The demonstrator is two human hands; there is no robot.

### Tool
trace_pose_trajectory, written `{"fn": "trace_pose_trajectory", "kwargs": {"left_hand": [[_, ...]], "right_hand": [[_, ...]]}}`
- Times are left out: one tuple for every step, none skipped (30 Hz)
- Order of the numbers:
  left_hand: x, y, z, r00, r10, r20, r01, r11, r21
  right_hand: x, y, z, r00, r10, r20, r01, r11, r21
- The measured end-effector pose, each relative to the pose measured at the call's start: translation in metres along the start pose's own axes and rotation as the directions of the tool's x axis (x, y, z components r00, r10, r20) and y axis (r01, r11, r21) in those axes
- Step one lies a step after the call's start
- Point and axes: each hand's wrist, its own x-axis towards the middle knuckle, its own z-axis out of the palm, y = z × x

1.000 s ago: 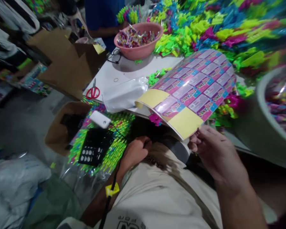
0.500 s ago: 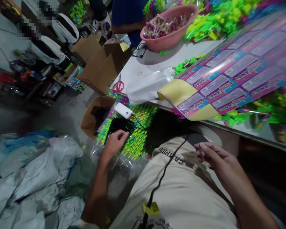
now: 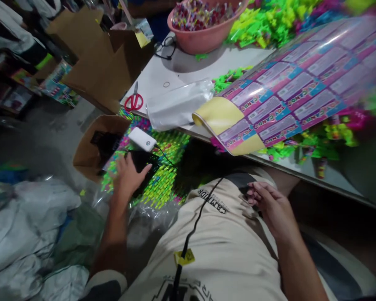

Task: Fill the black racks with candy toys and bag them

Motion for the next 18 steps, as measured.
{"fn": "trace_pose_trajectory", "kwargs": {"left_hand": [[0.007, -0.006, -0.003, 0.997, -0.074, -0.008, 0.073, 0.997, -0.021], [0.014, -0.014, -0.006, 0.99, -0.138, -0.02, 0.136, 0.989, -0.058], [0.021, -0.021, -0.011, 0.984, -0.172, -0.04, 0.167, 0.981, -0.103], [0.027, -0.027, -0.016, 0.982, -0.172, -0.081, 0.159, 0.976, -0.148], [0.031, -0.031, -0.021, 0.981, -0.136, -0.141, 0.107, 0.975, -0.194], [0.032, -0.03, -0.025, 0.977, -0.075, -0.201, 0.021, 0.966, -0.258], [0.031, -0.025, -0.028, 0.963, -0.02, -0.268, -0.078, 0.934, -0.348], [0.028, -0.016, -0.03, 0.957, 0.026, -0.288, -0.163, 0.872, -0.462], [0.022, -0.002, -0.031, 0.961, 0.032, -0.275, -0.202, 0.76, -0.618], [0.015, 0.014, -0.031, 0.984, 0.073, -0.164, -0.173, 0.627, -0.76], [0.007, 0.033, -0.029, 0.992, 0.128, -0.024, -0.089, 0.534, -0.841], [-0.001, 0.052, -0.028, 0.979, 0.19, 0.076, -0.025, 0.479, -0.877], [-0.008, 0.07, -0.025, 0.96, 0.247, 0.128, 0.013, 0.417, -0.909], [-0.013, 0.085, -0.023, 0.954, 0.268, 0.133, 0.034, 0.345, -0.938], [-0.017, 0.097, -0.021, 0.951, 0.281, 0.129, 0.047, 0.28, -0.959], [-0.018, 0.106, -0.02, 0.954, 0.278, 0.113, 0.052, 0.217, -0.975], [-0.018, 0.11, -0.019, 0.958, 0.266, 0.104, 0.06, 0.17, -0.984], [-0.016, 0.111, -0.018, 0.96, 0.257, 0.109, 0.074, 0.144, -0.987]], "right_hand": [[0.002, 0.0, 0.003, 1.0, 0.019, -0.017, -0.019, 1.0, 0.018], [0.005, 0.0, 0.007, 0.999, 0.025, -0.034, -0.024, 0.999, 0.02], [0.009, 0.001, 0.011, 0.998, 0.029, -0.05, -0.029, 1.0, 0.009], [0.014, 0.0, 0.015, 0.997, 0.034, -0.063, -0.034, 0.999, -0.012], [0.018, 0.0, 0.02, 0.996, 0.039, -0.074, -0.042, 0.998, -0.045], [0.023, -0.001, 0.023, 0.995, 0.049, -0.082, -0.056, 0.995, -0.082], [0.027, -0.002, 0.026, 0.994, 0.064, -0.087, -0.074, 0.991, -0.116], [0.032, -0.003, 0.027, 0.992, 0.082, -0.092, -0.094, 0.986, -0.139], [0.035, -0.004, 0.028, 0.99, 0.1, -0.096, -0.114, 0.982, -0.151], [0.038, -0.006, 0.029, 0.988, 0.117, -0.101, -0.132, 0.979, -0.154], [0.041, -0.007, 0.029, 0.985, 0.135, -0.104, -0.15, 0.977, -0.154], [0.043, -0.007, 0.029, 0.983, 0.152, -0.107, -0.167, 0.974, -0.154], [0.046, -0.008, 0.029, 0.98, 0.168, -0.108, -0.184, 0.97, -0.157], [0.048, -0.008, 0.029, 0.977, 0.183, -0.109, -0.199, 0.967, -0.162], [0.049, -0.007, 0.03, 0.974, 0.196, -0.109, -0.212, 0.963, -0.165], [0.051, -0.006, 0.03, 0.973, 0.205, -0.108, -0.221, 0.961, -0.166], [0.053, -0.005, 0.03, 0.972, 0.211, -0.103, -0.226, 0.96, -0.164], [0.054, -0.004, 0.029, 0.973, 0.212, -0.095, -0.225, 0.961, -0.158]]}}
